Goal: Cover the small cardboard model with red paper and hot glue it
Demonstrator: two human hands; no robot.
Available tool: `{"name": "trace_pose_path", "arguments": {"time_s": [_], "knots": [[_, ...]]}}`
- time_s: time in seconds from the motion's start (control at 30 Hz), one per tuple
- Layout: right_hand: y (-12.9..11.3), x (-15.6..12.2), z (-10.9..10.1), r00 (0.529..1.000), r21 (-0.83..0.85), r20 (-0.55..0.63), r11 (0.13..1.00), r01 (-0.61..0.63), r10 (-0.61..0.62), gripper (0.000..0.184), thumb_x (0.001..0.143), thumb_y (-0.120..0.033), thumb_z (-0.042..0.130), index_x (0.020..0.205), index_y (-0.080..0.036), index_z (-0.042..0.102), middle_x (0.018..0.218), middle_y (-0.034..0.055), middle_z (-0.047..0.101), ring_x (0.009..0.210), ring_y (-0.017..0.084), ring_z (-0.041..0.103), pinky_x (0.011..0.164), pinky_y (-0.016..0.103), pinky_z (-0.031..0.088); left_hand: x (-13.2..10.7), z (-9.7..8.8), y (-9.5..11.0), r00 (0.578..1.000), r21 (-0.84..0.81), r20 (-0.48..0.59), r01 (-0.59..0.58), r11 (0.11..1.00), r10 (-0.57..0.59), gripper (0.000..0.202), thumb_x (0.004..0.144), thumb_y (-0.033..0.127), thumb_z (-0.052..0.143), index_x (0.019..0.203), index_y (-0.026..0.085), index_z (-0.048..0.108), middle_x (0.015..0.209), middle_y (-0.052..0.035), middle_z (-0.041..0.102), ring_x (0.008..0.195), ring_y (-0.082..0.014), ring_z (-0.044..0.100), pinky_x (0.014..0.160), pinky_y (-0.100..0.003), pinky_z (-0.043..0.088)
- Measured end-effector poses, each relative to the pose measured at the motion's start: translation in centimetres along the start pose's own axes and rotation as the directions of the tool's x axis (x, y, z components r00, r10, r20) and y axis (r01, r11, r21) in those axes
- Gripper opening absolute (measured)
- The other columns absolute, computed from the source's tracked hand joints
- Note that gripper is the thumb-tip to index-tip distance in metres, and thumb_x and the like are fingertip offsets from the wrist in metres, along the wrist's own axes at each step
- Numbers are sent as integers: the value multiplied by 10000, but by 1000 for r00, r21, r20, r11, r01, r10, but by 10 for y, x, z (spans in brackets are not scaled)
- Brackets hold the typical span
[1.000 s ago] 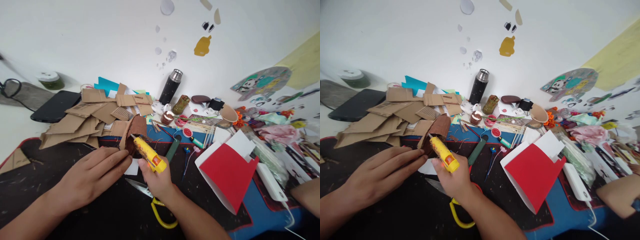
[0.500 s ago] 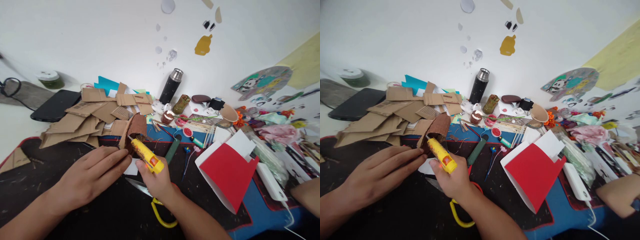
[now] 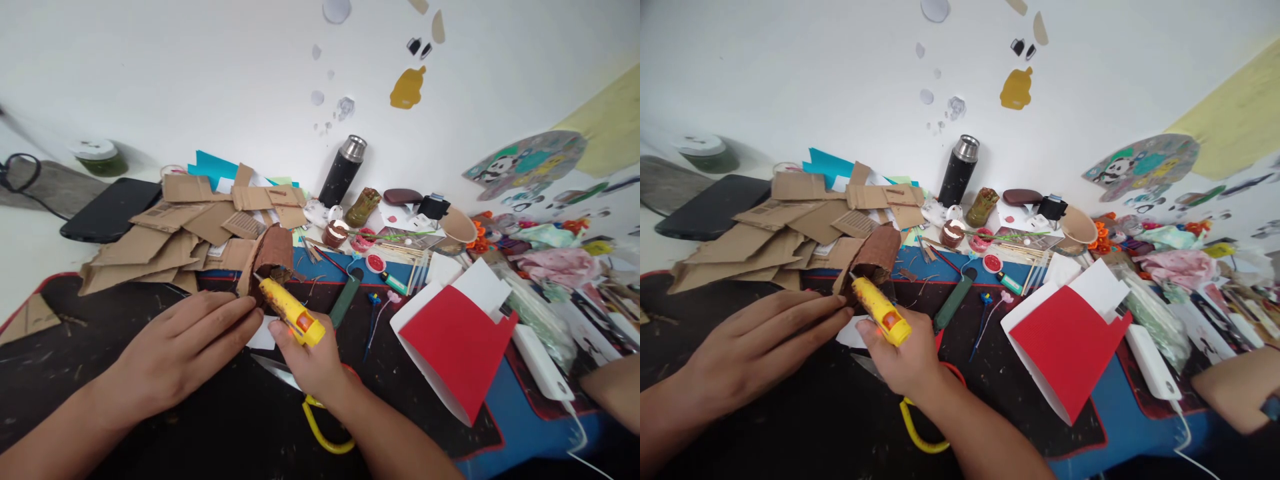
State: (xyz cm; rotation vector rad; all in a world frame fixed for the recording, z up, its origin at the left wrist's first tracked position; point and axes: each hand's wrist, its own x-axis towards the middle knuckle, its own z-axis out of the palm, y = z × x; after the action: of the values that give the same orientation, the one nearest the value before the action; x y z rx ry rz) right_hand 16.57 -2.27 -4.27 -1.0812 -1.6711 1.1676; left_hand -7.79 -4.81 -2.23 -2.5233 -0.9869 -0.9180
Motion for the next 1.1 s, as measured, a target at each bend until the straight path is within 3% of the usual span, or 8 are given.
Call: {"name": "trace_pose_path", "arguments": {"time_s": [0.33,0.93,1.1], "knots": [[-1,0,0,1000,-7,3,1000,-10,10,426,1033,-528,738,752,-249,581,705,-5,614,652,166,563,524,264,418,-2,1,-1,1000,-16,-9,10,1000,-10,436,1152,123,490,1514,189,724,1360,-120,827,1231,-287,777,1160,-446,628],[-5,1,0,998,-20,34,999,-43,44,412,1044,-537,717,765,-260,594,725,9,627,672,181,575,519,276,408,-9,2,0,999,8,33,4,1000,-4,489,1121,55,498,1534,204,713,1435,-108,812,1317,-291,749,1255,-460,565],[1,0,0,997,-35,50,998,-51,52,427,1054,-586,711,803,-246,654,754,12,652,690,179,591,579,275,484,-8,2,1,998,38,59,-24,999,21,477,1118,31,485,1501,191,719,1423,-101,815,1315,-283,738,1311,-471,496]]}}
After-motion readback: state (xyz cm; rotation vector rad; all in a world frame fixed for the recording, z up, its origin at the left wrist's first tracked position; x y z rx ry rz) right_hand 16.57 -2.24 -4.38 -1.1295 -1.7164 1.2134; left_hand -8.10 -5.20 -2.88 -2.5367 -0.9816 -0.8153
